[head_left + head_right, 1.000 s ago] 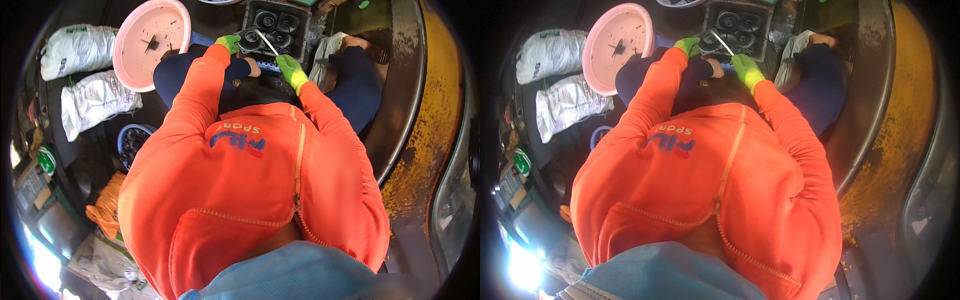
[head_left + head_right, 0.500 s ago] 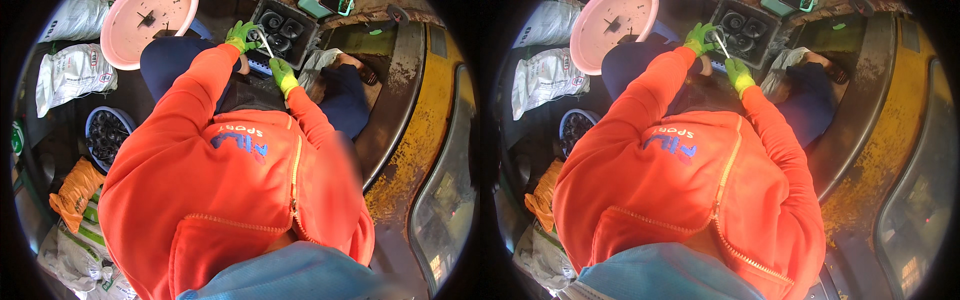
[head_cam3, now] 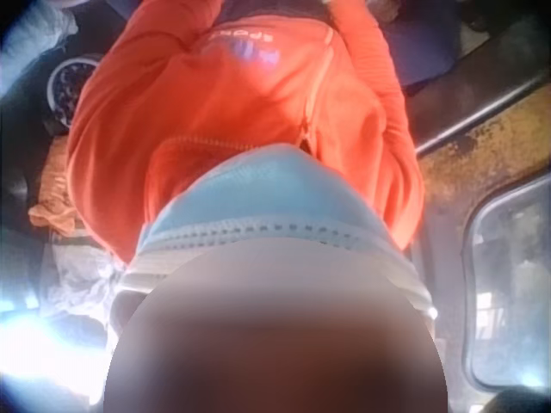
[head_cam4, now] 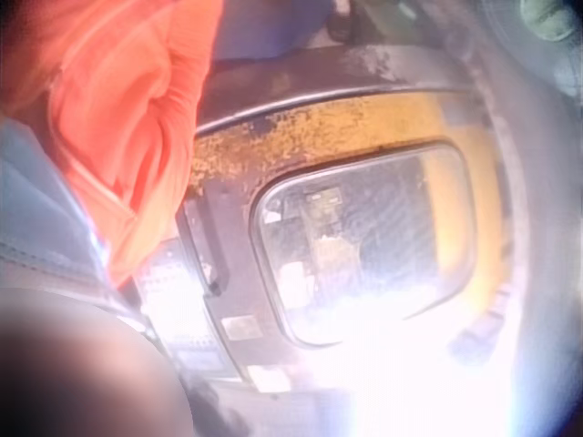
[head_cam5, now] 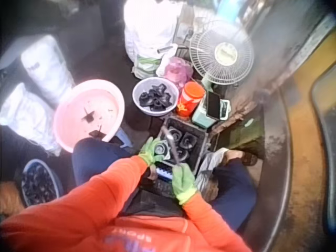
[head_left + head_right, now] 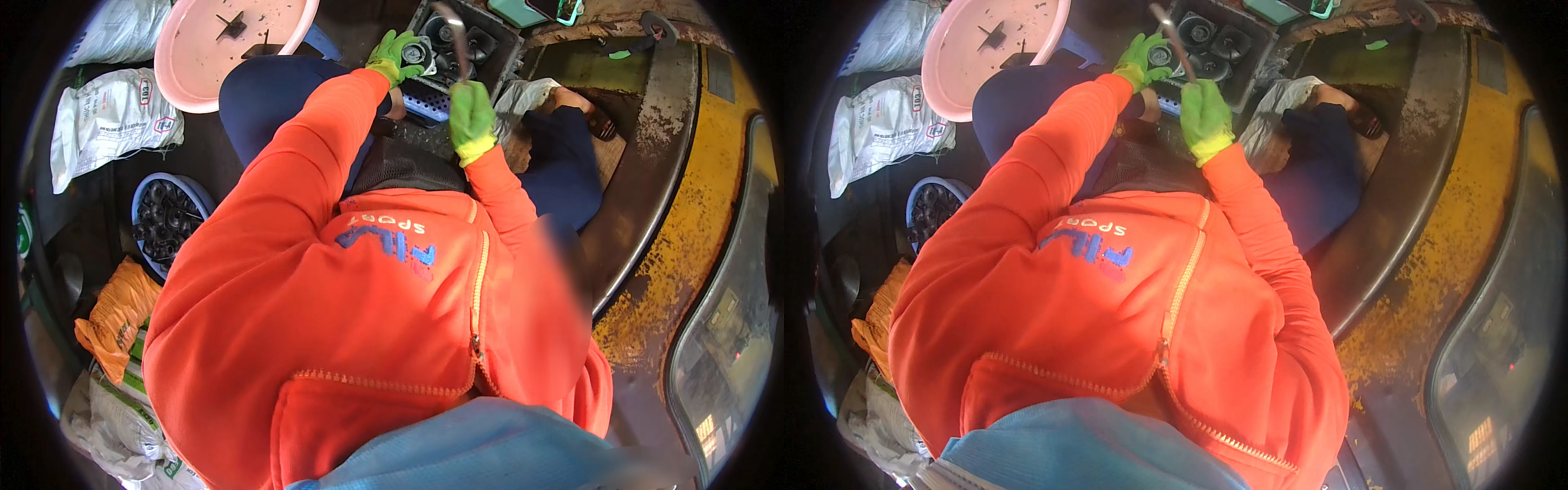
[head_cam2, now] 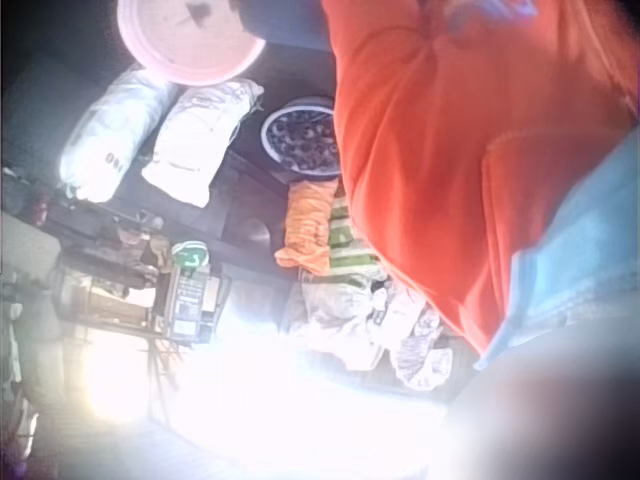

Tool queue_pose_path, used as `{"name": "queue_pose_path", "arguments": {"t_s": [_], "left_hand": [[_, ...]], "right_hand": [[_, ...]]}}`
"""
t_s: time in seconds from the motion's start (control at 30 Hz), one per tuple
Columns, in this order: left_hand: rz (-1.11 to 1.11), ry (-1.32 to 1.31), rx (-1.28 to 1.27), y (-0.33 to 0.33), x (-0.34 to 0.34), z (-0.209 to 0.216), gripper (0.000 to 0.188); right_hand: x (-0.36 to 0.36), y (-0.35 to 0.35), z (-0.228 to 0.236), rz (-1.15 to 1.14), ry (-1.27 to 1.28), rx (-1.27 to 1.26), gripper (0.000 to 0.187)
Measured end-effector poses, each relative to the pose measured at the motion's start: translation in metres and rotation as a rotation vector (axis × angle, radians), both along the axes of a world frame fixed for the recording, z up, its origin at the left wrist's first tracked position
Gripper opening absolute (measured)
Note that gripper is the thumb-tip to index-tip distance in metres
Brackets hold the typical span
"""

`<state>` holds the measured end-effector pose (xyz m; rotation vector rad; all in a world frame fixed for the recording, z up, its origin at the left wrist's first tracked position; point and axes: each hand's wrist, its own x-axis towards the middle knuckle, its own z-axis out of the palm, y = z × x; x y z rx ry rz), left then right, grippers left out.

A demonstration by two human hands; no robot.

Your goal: The person sits on the floor and uses a metal hook tool to scrape and clean the inside of small black plastic mold parts. They repeatedly pick up each part, scrape its interior, and place it into a pink basin.

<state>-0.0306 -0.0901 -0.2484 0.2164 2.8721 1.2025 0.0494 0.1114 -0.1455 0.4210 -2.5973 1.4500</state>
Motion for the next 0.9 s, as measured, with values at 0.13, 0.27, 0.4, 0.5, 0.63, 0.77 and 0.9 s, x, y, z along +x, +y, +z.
{"name": "queue_pose_path", "arguments": {"t_s": [0.13, 0.27, 0.4, 0.5, 0.63, 0.77, 0.9], "left_hand": [[0.012, 0.004, 0.009, 0.0, -0.001, 0.001, 0.074], [0.039, -0.077, 0.042, 0.002, 0.0, 0.002, 0.073], [-0.026, -0.02, -0.025, 0.002, 0.001, 0.005, 0.075], [-0.059, -0.031, -0.022, 0.0, 0.001, 0.009, 0.074], [-0.001, -0.067, -0.005, 0.0, 0.002, 0.015, 0.075], [-0.013, -0.046, -0.006, 0.001, 0.003, 0.013, 0.077], [-0.065, -0.007, -0.021, -0.001, 0.0, 0.006, 0.077]], "right_hand": [[0.0, -0.002, -0.002, 0.021, -0.346, 0.356, 0.033], [-0.002, -0.002, -0.005, 0.005, -0.359, 0.28, 0.032], [-0.002, 0.005, -0.008, 0.04, 0.002, -0.187, 0.021], [-0.003, 0.001, -0.012, 0.045, -0.568, 0.349, 0.037], [-0.001, -0.001, -0.015, -0.001, -0.488, 0.231, 0.04], [-0.002, 0.0, -0.017, -0.009, -0.382, 0.102, 0.038], [-0.003, 0.002, -0.021, -0.029, -0.596, 0.408, 0.042]]}}
